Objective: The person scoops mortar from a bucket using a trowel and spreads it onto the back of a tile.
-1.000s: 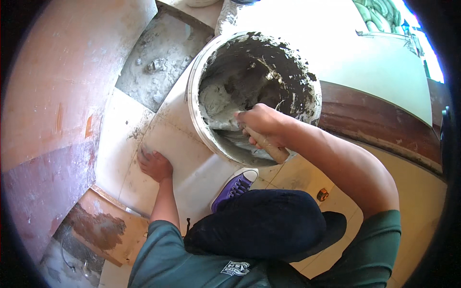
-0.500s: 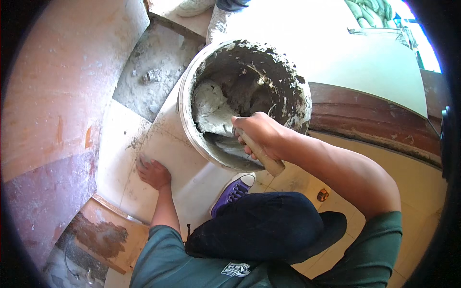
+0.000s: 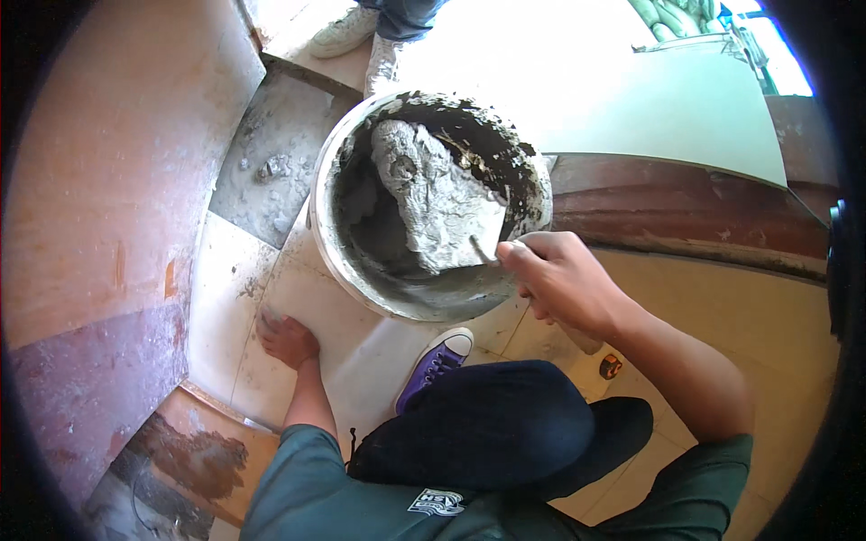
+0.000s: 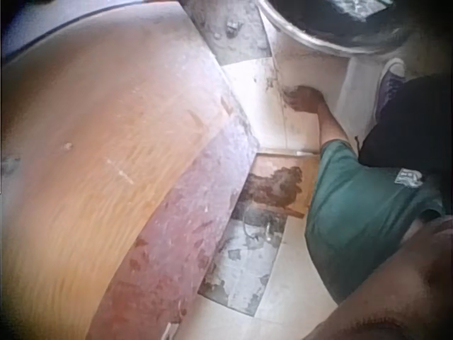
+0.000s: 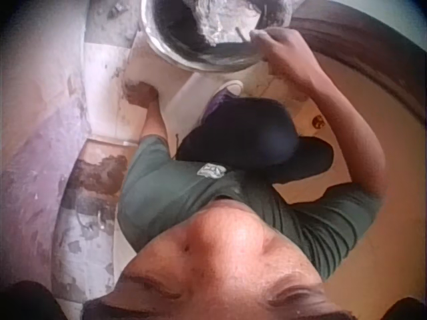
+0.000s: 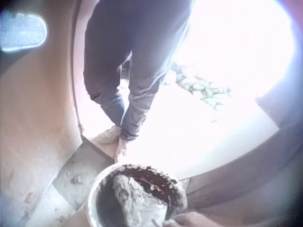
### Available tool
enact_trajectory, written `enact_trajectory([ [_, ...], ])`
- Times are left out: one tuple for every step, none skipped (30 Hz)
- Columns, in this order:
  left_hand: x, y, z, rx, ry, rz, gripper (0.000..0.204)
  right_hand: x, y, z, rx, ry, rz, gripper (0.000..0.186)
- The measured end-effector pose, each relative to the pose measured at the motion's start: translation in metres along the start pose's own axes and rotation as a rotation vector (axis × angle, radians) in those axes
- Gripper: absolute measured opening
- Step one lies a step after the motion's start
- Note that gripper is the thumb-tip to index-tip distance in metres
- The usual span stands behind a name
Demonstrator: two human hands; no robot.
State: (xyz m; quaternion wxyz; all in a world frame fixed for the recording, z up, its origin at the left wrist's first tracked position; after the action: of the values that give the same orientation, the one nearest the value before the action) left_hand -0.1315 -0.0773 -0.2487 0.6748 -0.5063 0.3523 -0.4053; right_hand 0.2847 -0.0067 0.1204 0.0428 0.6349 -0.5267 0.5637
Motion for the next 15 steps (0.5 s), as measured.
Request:
enact_trajectory([
  [0.000,0.000,-0.001,-0.009,-0.007,-0.001,0.052,0.008,-0.007,0.006,0.030,-0.057,0.057,0.053],
  [-0.001,-0.001,0.000,-0.018,-0.014,-0.002,0.052,0.017,-0.014,0.009,-0.017,-0.050,0.089,0.046],
  [-0.001,-0.001,0.002,-0.017,-0.004,0.002,0.052,0.023,-0.019,0.017,-0.026,-0.050,0.094,0.046],
  [0.000,-0.004,0.005,-0.012,0.007,0.007,0.053,0.029,-0.026,0.026,-0.020,-0.108,0.137,0.043],
  [0.001,-0.006,0.008,-0.008,0.018,0.012,0.054,0.036,-0.032,0.034,-0.014,-0.167,0.180,0.040],
  [-0.001,-0.007,0.009,-0.011,0.027,0.016,0.054,0.043,-0.036,0.042,0.016,-0.158,0.209,0.034],
  [-0.009,-0.009,0.007,0.021,-0.060,0.022,0.053,0.050,-0.037,0.051,0.000,-0.165,0.213,0.034],
  [-0.019,-0.012,0.009,0.058,-0.149,0.021,0.052,0.057,-0.039,0.056,0.019,-0.212,0.318,0.033],
  [-0.041,-0.017,0.021,0.249,-0.028,0.081,0.050,0.064,-0.042,0.061,0.038,-0.260,0.422,0.032],
  [-0.069,-0.031,0.042,0.435,0.094,0.140,0.050,0.068,-0.042,0.068,0.024,-0.266,0.423,0.032],
  [-0.100,-0.041,0.071,0.801,0.135,0.098,0.047,0.073,-0.043,0.076,-0.022,-0.241,0.398,0.031],
  [-0.125,-0.052,0.109,1.267,-0.023,-0.183,0.052,0.072,-0.042,0.087,-0.071,-0.207,0.365,0.030],
  [-0.143,-0.076,0.147,1.259,-0.013,-0.181,0.052,0.072,-0.041,0.096,-0.084,-0.210,0.364,0.030],
  [-0.154,-0.093,0.198,1.584,-0.052,-0.475,0.063,0.073,-0.042,0.103,-0.094,-0.224,0.349,0.029],
  [-0.157,-0.106,0.240,1.884,-0.090,-0.796,0.074,0.074,-0.042,0.110,-0.108,-0.237,0.333,0.028],
])
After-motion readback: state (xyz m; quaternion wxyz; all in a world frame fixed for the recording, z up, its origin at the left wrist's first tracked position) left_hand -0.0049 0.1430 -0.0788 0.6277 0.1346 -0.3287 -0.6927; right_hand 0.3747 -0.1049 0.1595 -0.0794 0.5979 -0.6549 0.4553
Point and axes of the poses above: each hand's wrist, its own x-axis away from the middle knuckle, its own y-axis out of the palm, z = x × y, the point moved 4 cm from there along -x, towards the middle knuckle, and after that the axes turned 13 degrees about x, right-handed, at the moved point
